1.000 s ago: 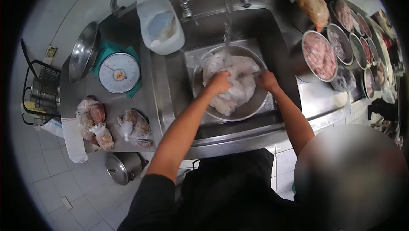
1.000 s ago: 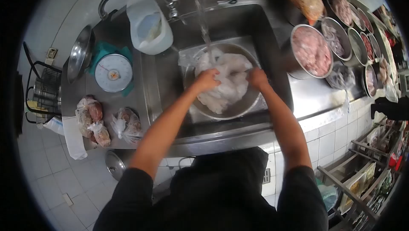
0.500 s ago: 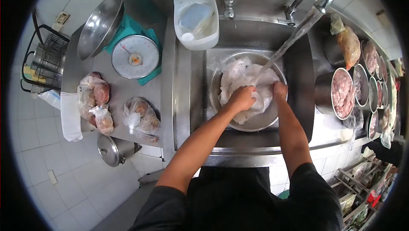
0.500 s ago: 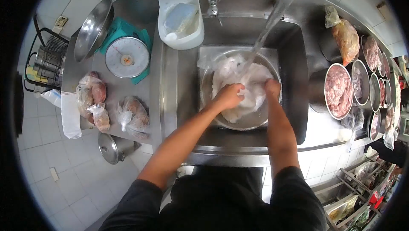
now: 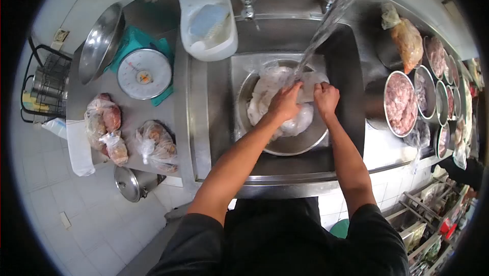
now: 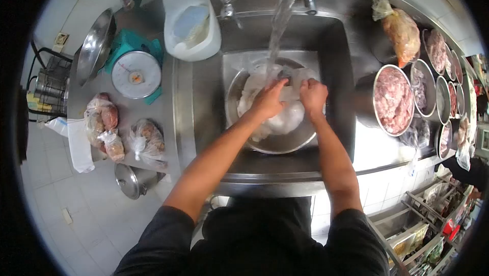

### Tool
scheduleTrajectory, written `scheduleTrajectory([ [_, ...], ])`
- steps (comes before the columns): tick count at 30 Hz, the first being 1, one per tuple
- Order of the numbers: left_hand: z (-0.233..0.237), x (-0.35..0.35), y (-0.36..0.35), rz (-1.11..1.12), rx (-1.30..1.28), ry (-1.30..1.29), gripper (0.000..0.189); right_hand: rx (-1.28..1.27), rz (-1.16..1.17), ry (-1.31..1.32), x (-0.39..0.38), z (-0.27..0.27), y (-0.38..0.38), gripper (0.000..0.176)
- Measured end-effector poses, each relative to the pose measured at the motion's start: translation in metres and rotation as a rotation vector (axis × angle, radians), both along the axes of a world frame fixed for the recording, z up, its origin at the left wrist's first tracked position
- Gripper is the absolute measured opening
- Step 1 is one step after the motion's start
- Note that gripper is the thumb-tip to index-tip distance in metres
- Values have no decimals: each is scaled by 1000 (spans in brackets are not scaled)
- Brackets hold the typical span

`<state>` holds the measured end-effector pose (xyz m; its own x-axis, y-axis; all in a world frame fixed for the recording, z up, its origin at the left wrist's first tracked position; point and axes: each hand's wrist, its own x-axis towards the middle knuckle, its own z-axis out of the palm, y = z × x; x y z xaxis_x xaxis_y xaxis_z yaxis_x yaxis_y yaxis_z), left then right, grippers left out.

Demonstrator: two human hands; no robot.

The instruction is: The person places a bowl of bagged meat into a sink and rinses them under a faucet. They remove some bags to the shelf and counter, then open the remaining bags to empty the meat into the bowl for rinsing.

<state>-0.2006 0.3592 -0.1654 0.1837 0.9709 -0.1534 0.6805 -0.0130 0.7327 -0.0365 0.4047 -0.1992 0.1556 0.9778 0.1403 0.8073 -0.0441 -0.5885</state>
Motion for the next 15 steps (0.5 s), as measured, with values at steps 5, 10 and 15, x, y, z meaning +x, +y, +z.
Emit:
scheduleTrajectory([
  [5, -1, 27, 17, -96, 47, -80, 85, 10, 112, -25, 26, 43, -13, 25],
  [10, -22, 68, 25, -240, 351, -155, 69, 85, 149, 77, 35, 73, -28, 23],
  [15, -63, 94, 14, -440, 113, 193, 28, 32, 42, 41, 48, 73, -17, 19],
])
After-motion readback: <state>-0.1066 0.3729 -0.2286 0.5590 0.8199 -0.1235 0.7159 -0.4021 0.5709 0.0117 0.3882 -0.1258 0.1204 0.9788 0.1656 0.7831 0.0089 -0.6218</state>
